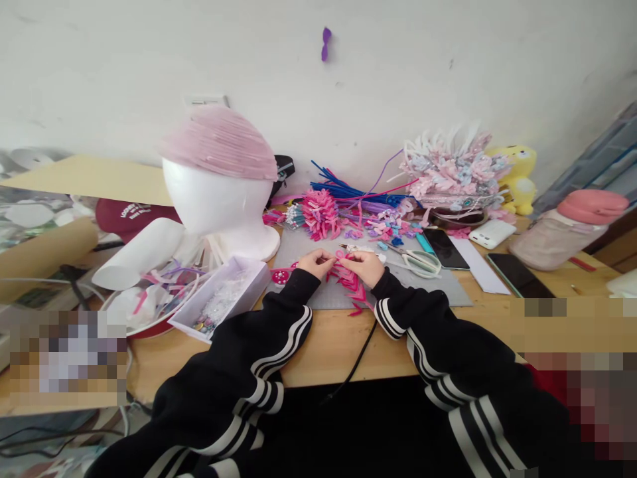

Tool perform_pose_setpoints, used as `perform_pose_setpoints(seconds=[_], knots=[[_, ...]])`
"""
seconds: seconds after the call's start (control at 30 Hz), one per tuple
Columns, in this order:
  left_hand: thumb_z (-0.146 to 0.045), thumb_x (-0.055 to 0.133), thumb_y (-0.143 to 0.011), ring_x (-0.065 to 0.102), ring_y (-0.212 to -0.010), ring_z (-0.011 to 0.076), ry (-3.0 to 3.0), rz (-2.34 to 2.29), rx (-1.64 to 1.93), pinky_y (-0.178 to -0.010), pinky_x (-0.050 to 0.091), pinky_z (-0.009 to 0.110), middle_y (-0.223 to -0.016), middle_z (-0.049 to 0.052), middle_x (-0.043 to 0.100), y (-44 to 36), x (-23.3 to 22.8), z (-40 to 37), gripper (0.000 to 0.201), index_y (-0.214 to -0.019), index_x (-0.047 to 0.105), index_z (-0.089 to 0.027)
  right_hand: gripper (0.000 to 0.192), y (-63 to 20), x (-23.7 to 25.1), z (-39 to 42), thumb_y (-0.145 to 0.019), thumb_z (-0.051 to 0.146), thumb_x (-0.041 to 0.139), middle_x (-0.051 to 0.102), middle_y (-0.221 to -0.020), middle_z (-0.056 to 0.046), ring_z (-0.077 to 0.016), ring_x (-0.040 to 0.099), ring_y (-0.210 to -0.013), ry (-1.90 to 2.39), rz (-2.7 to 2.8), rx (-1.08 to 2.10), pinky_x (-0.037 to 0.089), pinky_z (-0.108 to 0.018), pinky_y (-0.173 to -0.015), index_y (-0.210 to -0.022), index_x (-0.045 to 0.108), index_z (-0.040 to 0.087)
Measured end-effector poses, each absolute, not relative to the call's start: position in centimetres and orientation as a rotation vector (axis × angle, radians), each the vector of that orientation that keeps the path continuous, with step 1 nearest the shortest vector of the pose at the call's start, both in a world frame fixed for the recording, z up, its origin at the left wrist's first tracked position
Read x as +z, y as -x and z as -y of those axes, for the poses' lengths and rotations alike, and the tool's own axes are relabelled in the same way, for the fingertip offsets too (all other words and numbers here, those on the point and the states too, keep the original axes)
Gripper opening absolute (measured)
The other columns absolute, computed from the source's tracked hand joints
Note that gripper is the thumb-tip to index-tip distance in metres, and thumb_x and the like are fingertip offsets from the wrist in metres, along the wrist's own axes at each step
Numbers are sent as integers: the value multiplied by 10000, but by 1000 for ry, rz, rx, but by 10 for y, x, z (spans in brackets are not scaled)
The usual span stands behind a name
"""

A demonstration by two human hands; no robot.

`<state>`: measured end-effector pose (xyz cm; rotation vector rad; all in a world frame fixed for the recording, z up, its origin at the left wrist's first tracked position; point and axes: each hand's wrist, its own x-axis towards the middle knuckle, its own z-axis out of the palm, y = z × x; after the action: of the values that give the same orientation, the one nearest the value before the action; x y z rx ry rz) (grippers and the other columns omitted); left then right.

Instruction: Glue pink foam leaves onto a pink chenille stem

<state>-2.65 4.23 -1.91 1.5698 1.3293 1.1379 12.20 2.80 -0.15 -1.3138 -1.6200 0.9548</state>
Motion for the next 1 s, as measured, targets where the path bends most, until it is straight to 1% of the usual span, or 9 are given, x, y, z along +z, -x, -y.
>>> perform_pose_setpoints(seconds=[0.2,0.3,0.47,0.57,0.67,0.77,0.87,1.0], knots=[[-335,621,-543,418,-398,48,-1380,-1045,1030,-451,355,188,-426,-56,510,33,-12,-44,212,-613,576,-140,319,-122,2,-28,-559,453,603,444,-460,40,-68,363,-452,1316,1610,1005,290,-218,-450,-546,563,137],[-324,641,-532,443,-412,50,-1397,-1028,1043,-463,370,187,-437,-56,519,33,-13,-47,213,-615,571,-140,322,-123,5,-28,-536,451,618,446,-464,43,-65,364,-451,1296,1568,1061,286,-216,-446,-551,567,133],[-293,598,-599,447,-411,51,-1579,-1077,1057,-451,364,178,-444,-61,499,33,-13,-49,159,-651,575,-145,311,-124,5,-27,-524,433,635,396,-419,63,-46,312,-405,1285,1475,1163,238,-212,-410,-545,559,133],[-292,565,-643,451,-432,52,-1740,-1139,1118,-451,365,172,-486,-54,510,32,-9,-45,140,-656,574,-153,286,-123,6,-26,-529,405,643,376,-396,76,-33,282,-373,1276,1405,1219,212,-209,-388,-552,559,133],[-287,566,-657,457,-467,48,-1897,-1241,1213,-482,379,167,-573,-41,558,31,-4,-39,123,-654,585,-166,265,-121,8,-24,-528,379,653,387,-380,80,-29,302,-352,1245,1365,1241,228,-199,-371,-545,552,135],[-284,564,-670,458,-483,44,-1986,-1292,1290,-513,392,165,-650,-29,594,30,1,-33,116,-661,598,-174,279,-120,9,-22,-529,392,654,435,-367,69,-44,361,-322,1215,1375,1280,266,-196,-345,-531,530,142],[-275,552,-684,458,-489,45,-2029,-1316,1334,-522,396,164,-670,-25,603,29,2,-31,113,-667,603,-176,298,-120,9,-22,-533,414,651,475,-359,51,-69,409,-299,1195,1416,1309,296,-201,-319,-522,515,149],[-258,536,-693,458,-487,48,-2066,-1337,1336,-511,393,166,-654,-25,595,28,-2,-32,106,-664,593,-173,301,-121,7,-24,-534,411,658,483,-358,46,-71,418,-298,1179,1426,1307,316,-200,-318,-510,512,150]])
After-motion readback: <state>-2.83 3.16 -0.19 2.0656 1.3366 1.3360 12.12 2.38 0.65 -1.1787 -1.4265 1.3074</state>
